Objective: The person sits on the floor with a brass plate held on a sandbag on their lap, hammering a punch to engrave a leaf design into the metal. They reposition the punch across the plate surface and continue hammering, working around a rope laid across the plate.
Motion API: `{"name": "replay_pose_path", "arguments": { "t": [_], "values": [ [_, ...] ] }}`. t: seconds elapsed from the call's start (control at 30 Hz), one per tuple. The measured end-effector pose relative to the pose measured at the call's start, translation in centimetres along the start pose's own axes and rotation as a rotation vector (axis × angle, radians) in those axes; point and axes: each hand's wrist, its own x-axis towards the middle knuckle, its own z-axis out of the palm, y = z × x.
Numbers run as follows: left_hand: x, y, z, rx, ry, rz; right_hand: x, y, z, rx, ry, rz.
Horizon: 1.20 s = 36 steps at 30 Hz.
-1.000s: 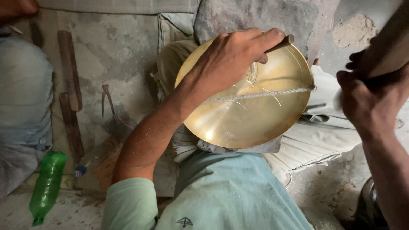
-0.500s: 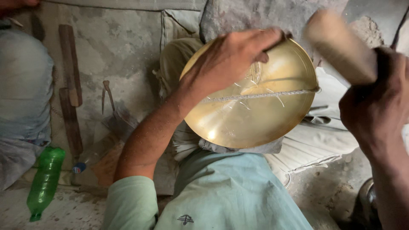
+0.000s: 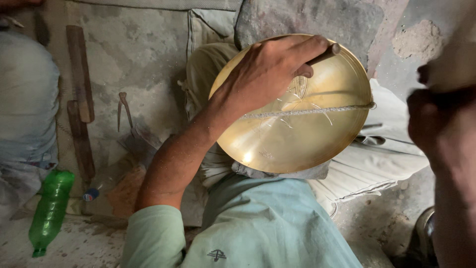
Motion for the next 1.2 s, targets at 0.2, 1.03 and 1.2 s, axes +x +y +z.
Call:
{"name": "replay_pose_path", "arguments": {
  "t": [0.2,1.03,1.2],
  "values": [
    [0.0,0.2,0.0,-0.072,0.003,-0.053,-0.1,-0.8,-0.2,-0.072,-0.02,-0.039],
    [-14.2,3.4,-2.9,-0.298,0.654,-0.515,-17.7,6.4,4.0,0.15,0.159,1.009],
    [-18.5,5.7,-2.7,-0.323,0.742,-0.608,-22.4,5.8,7.4,0.642,0.589,0.896]
  ]
}}
